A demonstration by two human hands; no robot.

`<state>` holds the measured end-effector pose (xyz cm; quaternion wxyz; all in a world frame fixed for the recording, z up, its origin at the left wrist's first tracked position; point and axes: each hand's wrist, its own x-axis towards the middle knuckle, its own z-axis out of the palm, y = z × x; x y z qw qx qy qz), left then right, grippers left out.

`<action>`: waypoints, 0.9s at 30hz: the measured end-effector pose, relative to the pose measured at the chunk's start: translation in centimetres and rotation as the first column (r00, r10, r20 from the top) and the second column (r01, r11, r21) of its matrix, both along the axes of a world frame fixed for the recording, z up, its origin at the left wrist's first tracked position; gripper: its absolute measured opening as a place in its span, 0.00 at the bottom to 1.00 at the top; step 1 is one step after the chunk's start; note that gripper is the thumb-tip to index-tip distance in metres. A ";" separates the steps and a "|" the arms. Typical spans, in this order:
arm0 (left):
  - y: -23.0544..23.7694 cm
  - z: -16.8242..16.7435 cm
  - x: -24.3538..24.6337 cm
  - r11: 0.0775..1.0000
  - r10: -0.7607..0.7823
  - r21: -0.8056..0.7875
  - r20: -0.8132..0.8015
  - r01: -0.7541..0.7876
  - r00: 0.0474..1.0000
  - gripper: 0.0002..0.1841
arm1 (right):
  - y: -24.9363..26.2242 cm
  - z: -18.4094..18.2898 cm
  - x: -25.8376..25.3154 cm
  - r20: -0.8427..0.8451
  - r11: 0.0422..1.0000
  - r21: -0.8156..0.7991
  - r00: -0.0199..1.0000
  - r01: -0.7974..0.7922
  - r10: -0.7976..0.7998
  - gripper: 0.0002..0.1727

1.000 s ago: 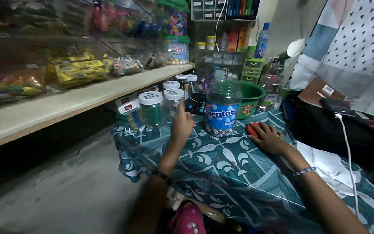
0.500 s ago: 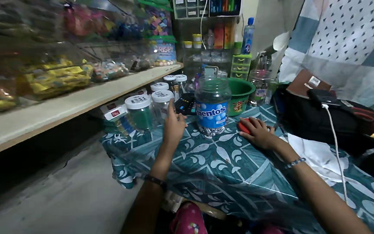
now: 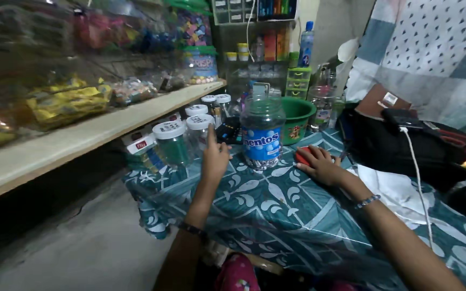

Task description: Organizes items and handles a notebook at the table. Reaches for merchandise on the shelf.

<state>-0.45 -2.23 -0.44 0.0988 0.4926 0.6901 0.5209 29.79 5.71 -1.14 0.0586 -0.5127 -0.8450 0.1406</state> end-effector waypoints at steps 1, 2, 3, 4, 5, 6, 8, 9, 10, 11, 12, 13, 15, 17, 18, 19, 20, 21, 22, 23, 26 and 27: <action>0.0 0.0 0.0 1.000 0.005 -0.002 0.006 -0.005 1.000 0.36 | 0.0 0.0 0.0 -0.003 1.000 -0.009 1.000 0.003 -0.003 0.40; 0.0 0.1 0.1 1.000 0.007 -0.003 0.010 -0.007 1.000 0.36 | 0.0 0.1 0.1 -0.007 1.000 -0.014 1.000 0.003 -0.003 0.39; -0.1 0.1 0.2 1.000 0.007 -0.005 0.010 -0.007 1.000 0.36 | 0.0 0.1 0.1 -0.009 1.000 -0.017 1.000 0.002 -0.002 0.39; -0.1 0.1 0.2 1.000 0.004 -0.004 0.008 -0.004 1.000 0.36 | 0.0 0.2 0.1 -0.008 1.000 -0.013 1.000 0.000 0.000 0.39; -0.2 0.1 0.2 1.000 0.001 -0.004 0.005 -0.001 1.000 0.36 | 0.0 0.2 0.0 -0.007 1.000 -0.011 1.000 -0.003 0.003 0.39; -0.3 0.0 0.2 1.000 -0.002 -0.002 0.005 0.002 1.000 0.36 | 0.0 0.1 0.0 -0.006 1.000 -0.009 1.000 -0.005 0.005 0.39; -0.3 0.0 0.2 1.000 -0.004 0.000 0.006 0.004 1.000 0.36 | 0.0 0.2 -0.1 0.005 1.000 -0.008 1.000 -0.004 0.004 0.39; -0.3 0.1 0.1 1.000 -0.007 -0.003 0.010 0.007 1.000 0.36 | 0.0 0.2 -0.1 0.015 1.000 -0.010 1.000 -0.002 0.002 0.39; -0.2 0.1 0.1 1.000 -0.004 -0.006 0.012 0.005 1.000 0.36 | 0.0 0.2 -0.1 0.023 1.000 -0.011 1.000 0.001 -0.001 0.39; -0.2 0.1 0.1 1.000 -0.001 -0.005 0.011 0.001 1.000 0.36 | 0.0 0.2 -0.1 0.028 1.000 -0.014 1.000 0.001 0.000 0.39; -0.2 0.0 0.2 1.000 -0.001 -0.005 0.010 0.001 1.000 0.36 | 0.1 0.1 -0.1 0.029 1.000 -0.014 1.000 -0.001 0.001 0.39; -0.2 0.0 0.2 1.000 0.002 0.000 0.009 -0.002 1.000 0.36 | 0.1 0.1 -0.1 0.028 1.000 -0.013 1.000 -0.004 0.005 0.39; -0.1 0.1 0.0 1.000 0.004 0.000 0.000 -0.004 1.000 0.36 | 0.3 0.0 0.0 0.021 1.000 -0.006 1.000 -0.010 0.011 0.40; -0.1 0.1 0.0 1.000 0.004 -0.005 0.004 -0.004 1.000 0.36 | 0.2 -0.1 0.0 0.010 1.000 -0.006 1.000 -0.012 0.013 0.40; -0.1 0.1 0.1 1.000 0.004 0.000 0.009 -0.004 1.000 0.36 | 0.2 -0.1 0.1 0.006 1.000 -0.006 1.000 -0.012 0.012 0.40; -0.1 0.1 0.1 1.000 0.003 0.008 0.015 -0.004 1.000 0.36 | 0.3 -0.2 0.1 0.005 1.000 -0.005 1.000 -0.011 0.011 0.40; 0.0 0.1 0.1 1.000 0.003 0.012 0.017 -0.003 1.000 0.36 | 0.4 -0.2 0.1 0.009 1.000 -0.003 1.000 -0.010 0.010 0.40; 0.0 0.0 0.0 1.000 0.001 0.020 0.018 -0.002 1.000 0.36 | 0.4 -0.2 0.1 0.012 1.000 -0.002 1.000 -0.009 0.009 0.40; 0.0 -0.1 -0.1 1.000 -0.004 0.030 0.012 0.004 1.000 0.36 | 0.3 -0.1 0.0 0.016 1.000 -0.004 1.000 -0.009 0.009 0.40; 0.0 -0.1 -0.2 0.999 -0.006 0.035 0.007 0.006 1.000 0.36 | 0.1 0.1 0.0 0.016 1.000 -0.008 1.000 -0.006 0.006 0.39; -0.1 -0.2 -0.1 0.999 -0.008 0.036 -0.007 0.009 1.000 0.37 | -0.2 0.3 -0.1 0.029 1.000 -0.019 1.000 0.001 0.000 0.39; -0.1 -0.1 -0.1 0.999 -0.014 0.035 -0.012 0.015 1.000 0.37 | -0.2 0.4 -0.1 0.038 1.000 -0.020 0.999 0.002 -0.001 0.39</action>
